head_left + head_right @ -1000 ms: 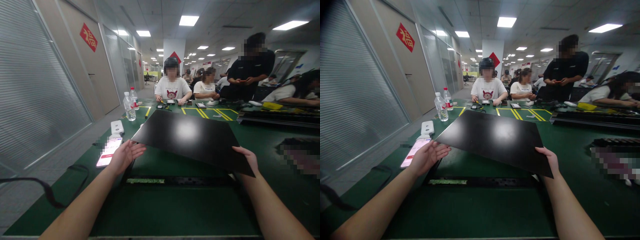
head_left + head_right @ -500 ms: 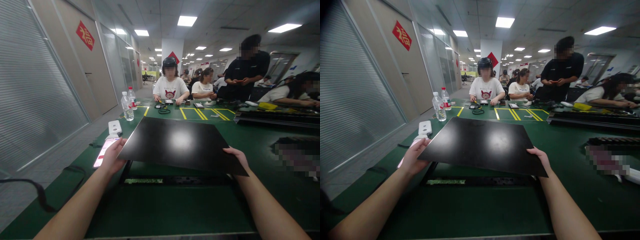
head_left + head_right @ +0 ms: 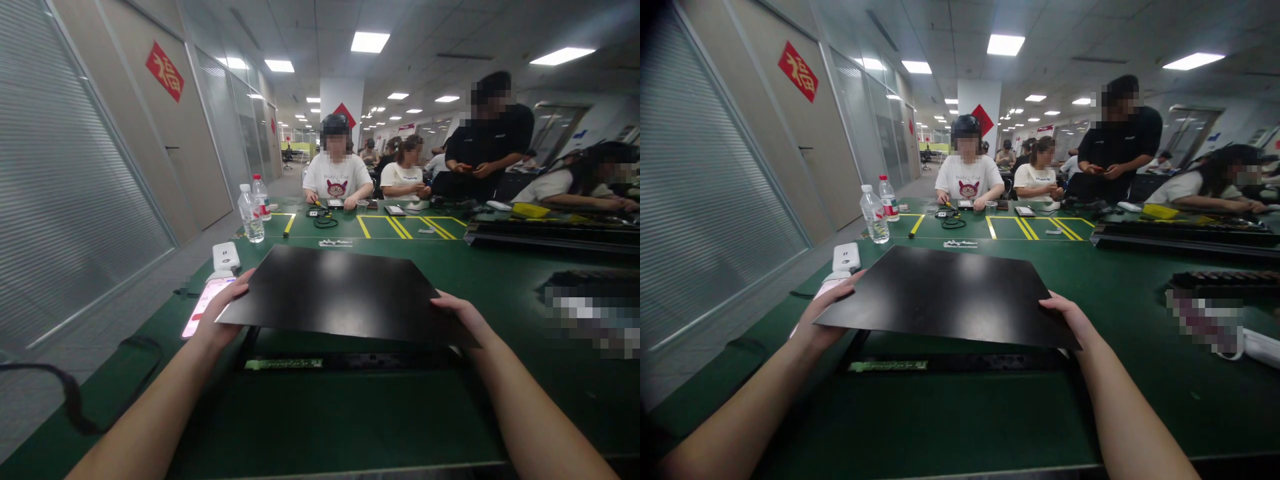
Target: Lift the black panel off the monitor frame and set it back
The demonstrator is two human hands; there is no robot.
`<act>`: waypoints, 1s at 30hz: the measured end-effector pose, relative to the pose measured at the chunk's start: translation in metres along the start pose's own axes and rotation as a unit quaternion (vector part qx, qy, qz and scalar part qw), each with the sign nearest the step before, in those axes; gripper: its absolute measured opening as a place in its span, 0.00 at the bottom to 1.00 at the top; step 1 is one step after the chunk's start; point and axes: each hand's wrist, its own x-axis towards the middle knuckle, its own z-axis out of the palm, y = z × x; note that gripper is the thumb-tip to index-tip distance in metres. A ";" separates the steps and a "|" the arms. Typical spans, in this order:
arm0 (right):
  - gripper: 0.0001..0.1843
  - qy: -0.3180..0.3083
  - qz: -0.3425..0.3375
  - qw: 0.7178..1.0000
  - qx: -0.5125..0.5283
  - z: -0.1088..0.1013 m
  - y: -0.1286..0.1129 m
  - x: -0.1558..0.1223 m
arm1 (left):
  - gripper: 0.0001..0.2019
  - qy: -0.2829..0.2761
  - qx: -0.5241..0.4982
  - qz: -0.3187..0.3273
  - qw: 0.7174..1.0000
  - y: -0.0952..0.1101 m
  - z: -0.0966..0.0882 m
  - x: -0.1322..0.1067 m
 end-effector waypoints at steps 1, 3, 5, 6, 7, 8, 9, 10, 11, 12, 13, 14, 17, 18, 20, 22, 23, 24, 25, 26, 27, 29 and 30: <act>0.26 -0.014 0.002 1.000 0.004 0.001 0.000 0.000 | 0.23 0.005 0.004 -0.002 1.000 0.001 0.001 -0.001; 0.24 -0.016 -0.001 1.000 0.009 0.003 -0.001 0.001 | 0.25 0.023 0.003 -0.008 1.000 0.002 0.002 -0.002; 0.21 0.008 -0.012 1.000 0.010 0.006 -0.001 0.002 | 0.26 0.039 -0.002 -0.003 0.999 0.003 0.004 -0.004; 0.20 0.017 -0.016 1.000 0.013 0.007 -0.001 0.002 | 0.26 0.040 -0.003 0.005 0.999 0.004 0.004 -0.005; 0.19 0.026 -0.022 0.999 0.019 0.007 -0.001 0.003 | 0.25 0.039 -0.002 0.014 0.999 0.005 0.005 -0.005; 0.18 0.034 -0.026 0.999 0.025 0.007 -0.001 0.004 | 0.25 0.035 0.000 0.024 0.999 0.005 0.005 -0.006; 0.18 0.042 -0.030 0.998 0.030 0.007 -0.002 0.004 | 0.24 0.031 0.003 0.031 0.999 0.005 0.006 -0.006; 0.20 0.050 -0.034 0.998 0.032 0.007 -0.002 0.005 | 0.24 0.027 0.006 0.037 0.999 0.005 0.005 -0.006; 0.21 0.057 -0.038 0.997 0.032 0.006 -0.003 0.006 | 0.24 0.027 0.007 0.041 0.999 0.005 0.005 -0.006; 0.23 0.063 -0.041 0.997 0.030 0.005 -0.003 0.006 | 0.24 0.027 0.006 0.042 0.999 0.005 0.005 -0.006; 0.24 0.069 -0.044 0.996 0.027 0.004 -0.004 0.007 | 0.24 0.029 0.005 0.043 0.999 0.005 0.005 -0.006; 0.25 0.073 -0.046 0.996 0.024 0.003 -0.005 0.007 | 0.24 0.031 0.003 0.044 0.999 0.005 0.005 -0.005; 0.26 0.082 -0.055 0.995 0.013 0.000 -0.007 0.008 | 0.24 0.053 0.001 0.042 0.998 0.005 0.005 -0.005; 0.26 0.082 -0.060 0.995 0.005 -0.001 -0.008 0.008 | 0.24 0.060 0.000 0.042 0.997 0.005 0.005 -0.005; 0.25 0.082 -0.072 0.994 -0.019 -0.002 -0.008 0.007 | 0.24 0.068 -0.001 0.046 0.997 0.005 0.005 -0.004; 0.24 0.086 -0.084 0.992 -0.049 -0.002 -0.008 0.006 | 0.25 0.067 0.001 0.054 0.996 0.003 0.004 -0.002; 0.23 0.088 -0.090 0.990 -0.060 -0.001 -0.008 0.005 | 0.25 0.065 0.003 0.059 0.996 0.002 0.003 -0.001; 0.22 0.089 -0.096 0.989 -0.069 -0.001 -0.008 0.004 | 0.26 0.062 0.005 0.062 0.996 0.001 0.002 0.000; 0.21 0.091 -0.100 0.988 -0.075 -0.001 -0.008 0.003 | 0.27 0.058 0.008 0.064 0.996 0.000 0.000 0.002; 0.20 0.092 -0.103 0.987 -0.081 -0.001 -0.008 0.003 | 0.28 0.054 0.009 0.067 0.996 -0.001 -0.002 0.003; 0.19 0.094 -0.106 0.986 -0.086 -0.001 -0.007 0.002 | 0.29 0.051 0.009 0.070 0.996 -0.002 -0.003 0.005; 0.18 0.101 -0.109 0.984 -0.101 0.000 -0.007 0.003 | 0.31 0.050 0.007 0.079 0.996 -0.005 -0.005 0.007; 0.18 0.105 -0.109 0.982 -0.110 -0.001 -0.007 0.003 | 0.31 0.051 0.006 0.084 0.995 -0.006 -0.006 0.007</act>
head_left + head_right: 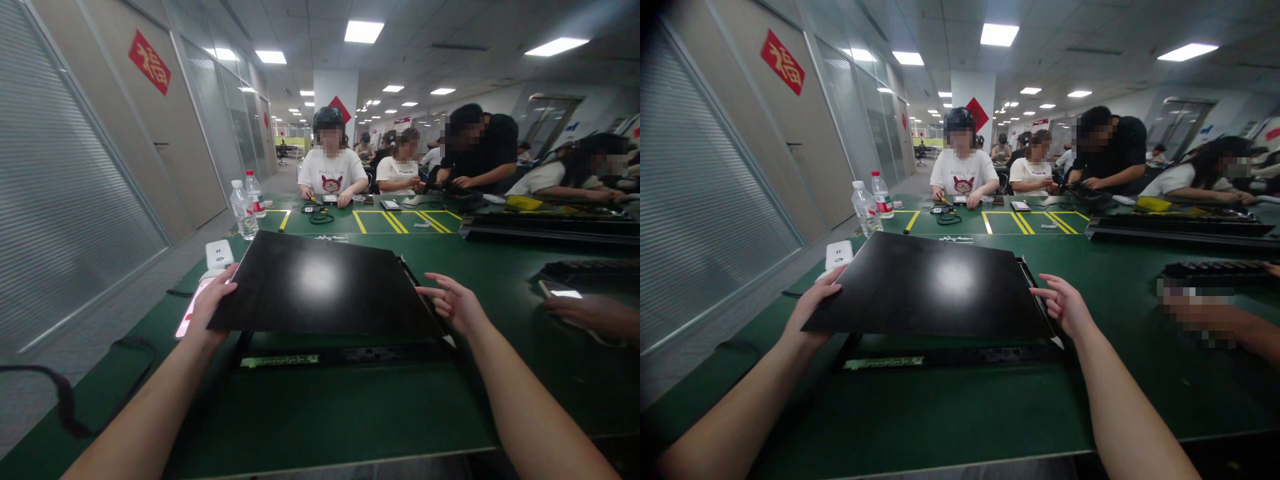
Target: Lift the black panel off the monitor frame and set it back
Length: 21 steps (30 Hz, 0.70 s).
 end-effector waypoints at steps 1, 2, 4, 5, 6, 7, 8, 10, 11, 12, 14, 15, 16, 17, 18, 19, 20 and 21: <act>0.17 0.004 -0.001 1.000 -0.008 0.000 0.000 0.001 | 0.30 0.002 0.001 0.003 1.000 -0.001 0.000 0.000; 0.17 0.008 -0.001 1.000 -0.015 0.000 0.001 0.001 | 0.29 0.006 0.003 0.006 1.000 -0.002 0.000 0.000; 0.17 0.015 -0.002 1.000 -0.024 0.000 0.001 0.003 | 0.27 0.017 0.009 0.009 1.000 -0.004 0.001 -0.002; 0.17 0.019 -0.002 0.999 -0.028 0.001 0.002 0.003 | 0.26 0.022 0.012 0.011 1.000 -0.004 0.002 -0.003; 0.17 0.023 -0.001 0.999 -0.032 0.001 0.002 0.004 | 0.24 0.026 0.015 0.013 0.999 -0.004 0.003 -0.004; 0.17 0.026 0.002 0.999 -0.037 0.001 0.003 0.004 | 0.23 0.027 0.017 0.014 0.999 -0.004 0.003 -0.005; 0.17 0.028 0.005 0.999 -0.043 0.002 0.003 0.004 | 0.22 0.026 0.020 0.014 0.999 -0.004 0.004 -0.006; 0.18 0.030 0.009 0.998 -0.057 0.004 0.003 0.003 | 0.22 0.025 0.024 0.018 0.999 -0.003 0.005 -0.007; 0.18 0.029 0.009 0.998 -0.062 0.004 0.003 0.002 | 0.22 0.026 0.025 0.021 0.999 -0.002 0.005 -0.007; 0.19 0.026 0.007 0.997 -0.066 0.005 0.003 0.002 | 0.23 0.029 0.025 0.025 0.999 -0.001 0.004 -0.006; 0.19 0.010 0.001 0.998 -0.066 0.006 0.002 0.000 | 0.23 0.035 0.018 0.033 0.999 0.002 0.001 -0.004; 0.20 0.000 -0.002 0.998 -0.064 0.007 0.002 -0.001 | 0.24 0.039 0.011 0.035 0.999 0.004 0.000 -0.003; 0.20 -0.011 -0.005 0.998 -0.060 0.007 0.002 -0.002 | 0.24 0.042 0.003 0.036 0.998 0.005 -0.002 -0.002; 0.20 -0.023 -0.006 0.998 -0.057 0.008 0.001 -0.003 | 0.23 0.041 -0.004 0.035 0.999 0.007 -0.004 -0.001; 0.20 -0.032 -0.006 0.998 -0.054 0.008 0.001 -0.004 | 0.23 0.039 -0.008 0.034 0.999 0.009 -0.005 0.000; 0.19 -0.038 -0.005 0.998 -0.052 0.009 0.002 -0.004 | 0.23 0.035 -0.009 0.032 0.999 0.010 -0.006 0.001; 0.19 -0.042 -0.004 0.998 -0.050 0.009 0.002 -0.004 | 0.23 0.033 -0.009 0.031 0.999 0.011 -0.006 0.001; 0.19 -0.043 -0.003 0.998 -0.049 0.009 0.002 -0.004 | 0.23 0.033 -0.007 0.032 0.999 0.011 -0.005 0.001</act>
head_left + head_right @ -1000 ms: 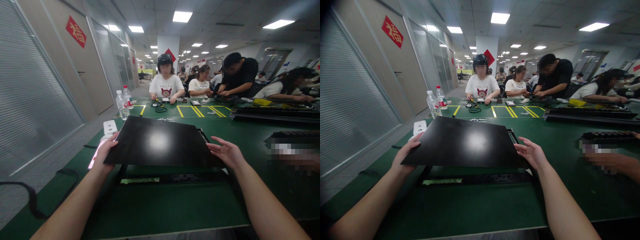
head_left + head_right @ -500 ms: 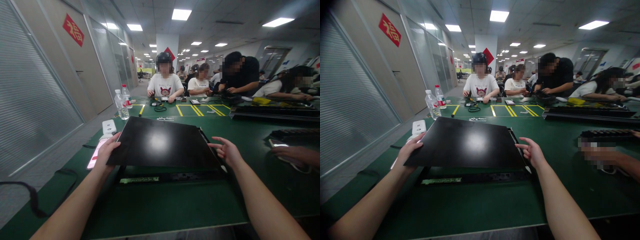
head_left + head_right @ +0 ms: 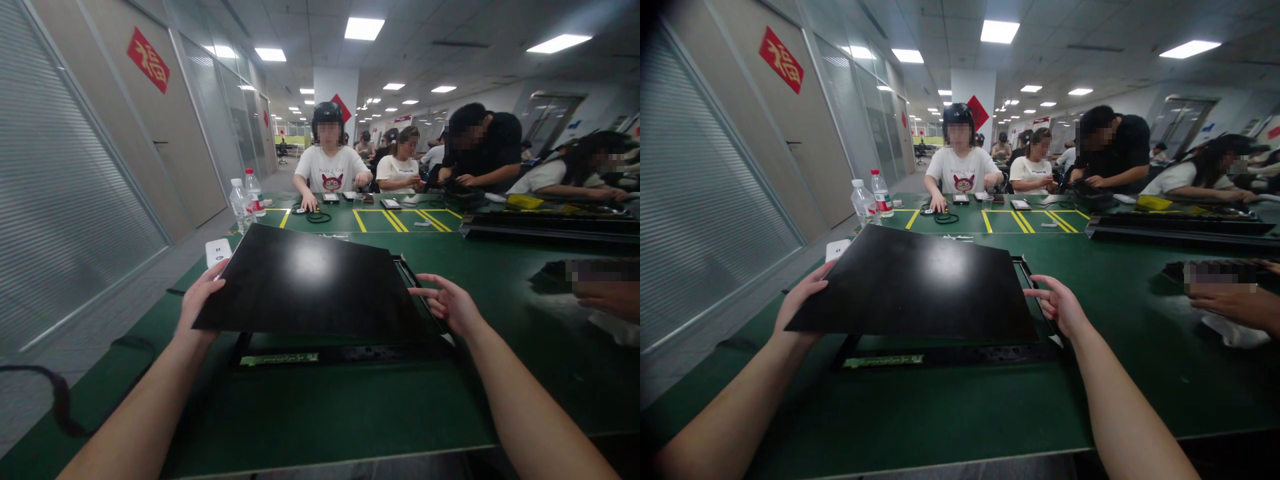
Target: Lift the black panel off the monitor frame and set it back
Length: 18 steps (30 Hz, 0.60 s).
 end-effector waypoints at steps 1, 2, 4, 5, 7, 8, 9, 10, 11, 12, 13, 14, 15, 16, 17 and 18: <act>0.19 0.003 0.002 1.000 0.001 0.000 0.001 0.001 | 0.23 0.004 0.001 0.002 1.000 0.000 0.001 -0.001; 0.18 0.009 0.004 1.000 0.001 -0.001 0.001 0.002 | 0.23 0.010 0.002 0.003 1.000 -0.001 0.002 -0.002; 0.17 0.028 0.011 1.000 -0.002 -0.003 0.002 0.005 | 0.23 0.016 0.006 0.006 1.000 -0.005 0.006 -0.005; 0.17 0.040 0.014 0.999 -0.006 -0.005 0.003 0.006 | 0.23 0.016 0.011 0.009 1.000 -0.007 0.007 -0.006; 0.17 0.062 0.013 0.998 -0.018 -0.007 0.004 0.008 | 0.23 0.007 0.020 0.003 1.000 -0.012 0.008 -0.007; 0.17 0.072 0.011 0.997 -0.024 -0.008 0.004 0.009 | 0.23 0.004 0.022 -0.002 1.000 -0.014 0.009 -0.007; 0.17 0.080 0.008 0.996 -0.031 -0.009 0.004 0.009 | 0.23 -0.001 0.024 -0.009 1.000 -0.016 0.008 -0.007; 0.17 0.086 0.006 0.996 -0.036 -0.010 0.005 0.010 | 0.22 -0.005 0.026 -0.017 1.000 -0.018 0.008 -0.007; 0.17 0.089 0.005 0.995 -0.040 -0.010 0.005 0.010 | 0.22 -0.008 0.028 -0.022 0.999 -0.020 0.007 -0.007; 0.17 0.092 0.004 0.995 -0.042 -0.011 0.006 0.010 | 0.22 -0.009 0.031 -0.024 0.999 -0.021 0.007 -0.007; 0.17 0.093 0.003 0.995 -0.044 -0.011 0.006 0.011 | 0.21 -0.008 0.034 -0.023 0.999 -0.023 0.006 -0.006; 0.17 0.093 0.002 0.995 -0.044 -0.011 0.007 0.011 | 0.21 -0.008 0.037 -0.023 0.999 -0.024 0.005 -0.006; 0.17 0.094 0.001 0.995 -0.045 -0.011 0.008 0.012 | 0.22 -0.009 0.041 -0.023 0.999 -0.025 0.005 -0.005; 0.17 0.095 -0.001 0.994 -0.045 -0.012 0.008 0.012 | 0.22 -0.009 0.044 -0.024 0.999 -0.026 0.004 -0.005; 0.17 0.096 -0.004 0.994 -0.047 -0.012 0.009 0.013 | 0.23 -0.012 0.047 -0.025 0.999 -0.027 0.003 -0.004; 0.17 0.098 -0.007 0.994 -0.049 -0.012 0.009 0.013 | 0.24 -0.017 0.049 -0.027 0.998 -0.028 0.002 -0.004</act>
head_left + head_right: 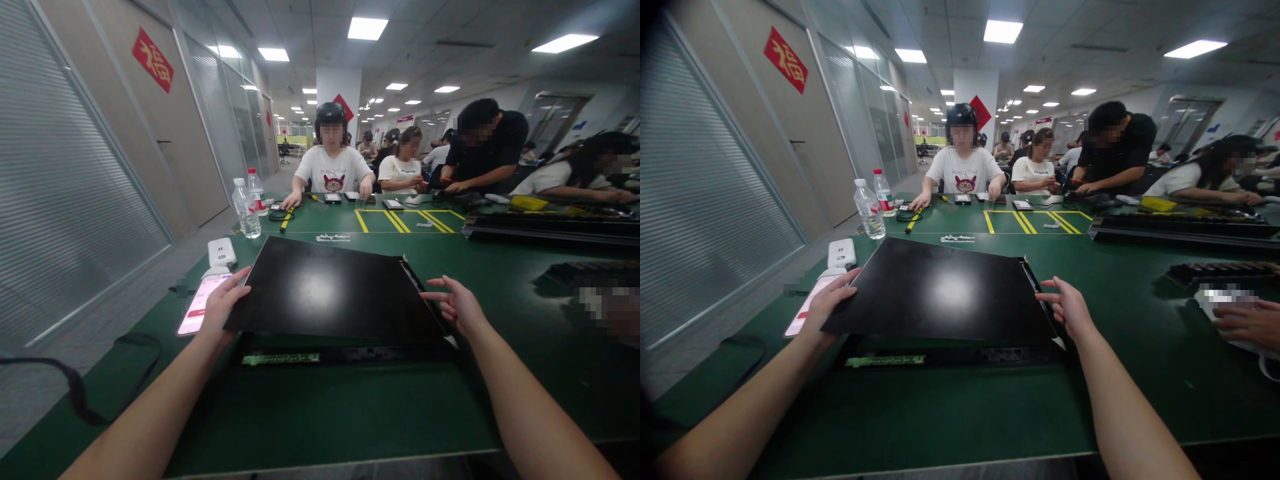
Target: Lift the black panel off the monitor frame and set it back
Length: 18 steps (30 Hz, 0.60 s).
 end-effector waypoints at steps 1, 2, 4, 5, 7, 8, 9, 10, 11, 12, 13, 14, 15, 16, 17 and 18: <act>0.16 0.002 -0.003 1.000 -0.003 0.000 0.000 0.000 | 0.25 -0.004 0.001 -0.001 1.000 -0.001 -0.001 0.000; 0.16 0.004 -0.006 1.000 -0.005 -0.001 0.000 0.000 | 0.26 -0.008 0.003 -0.002 1.000 -0.002 -0.001 0.001; 0.16 0.007 -0.008 1.000 -0.008 -0.001 -0.001 0.000 | 0.27 -0.017 0.010 -0.006 1.000 -0.003 -0.001 0.000; 0.16 0.009 -0.008 1.000 -0.008 -0.001 -0.001 -0.001 | 0.28 -0.021 0.015 -0.009 1.000 -0.003 -0.001 0.000; 0.16 0.015 -0.009 1.000 -0.008 -0.001 -0.002 -0.001 | 0.29 -0.028 0.027 -0.016 0.999 -0.003 0.001 -0.002; 0.16 0.019 -0.011 1.000 -0.010 -0.001 -0.002 -0.001 | 0.29 -0.030 0.031 -0.019 0.999 -0.003 0.001 -0.002; 0.16 0.023 -0.013 1.000 -0.013 -0.001 -0.002 -0.002 | 0.29 -0.030 0.035 -0.021 0.999 -0.004 0.002 -0.003; 0.16 0.026 -0.015 0.999 -0.018 -0.001 -0.002 -0.002 | 0.29 -0.030 0.037 -0.024 0.999 -0.004 0.003 -0.003; 0.16 0.029 -0.018 0.999 -0.023 -0.001 -0.002 -0.001 | 0.29 -0.031 0.040 -0.028 0.998 -0.004 0.003 -0.004; 0.16 0.032 -0.021 0.999 -0.029 -0.001 -0.001 -0.001 | 0.29 -0.032 0.041 -0.031 0.998 -0.005 0.004 -0.004; 0.16 0.034 -0.023 0.998 -0.036 -0.001 -0.001 -0.001 | 0.29 -0.033 0.041 -0.035 0.998 -0.005 0.004 -0.004; 0.16 0.036 -0.025 0.998 -0.043 -0.001 0.000 0.000 | 0.29 -0.032 0.039 -0.039 0.998 -0.005 0.005 -0.005; 0.16 0.038 -0.026 0.998 -0.050 -0.001 0.001 0.000 | 0.28 -0.031 0.034 -0.044 0.998 -0.005 0.006 -0.005; 0.16 0.041 -0.030 0.997 -0.058 -0.001 0.002 0.001 | 0.28 -0.030 0.029 -0.048 0.998 -0.005 0.006 -0.005; 0.16 0.043 -0.034 0.996 -0.065 -0.001 0.003 0.001 | 0.27 -0.029 0.025 -0.052 0.998 -0.005 0.007 -0.006; 0.16 0.045 -0.038 0.996 -0.073 -0.001 0.003 0.002 | 0.27 -0.028 0.023 -0.057 0.998 -0.005 0.008 -0.006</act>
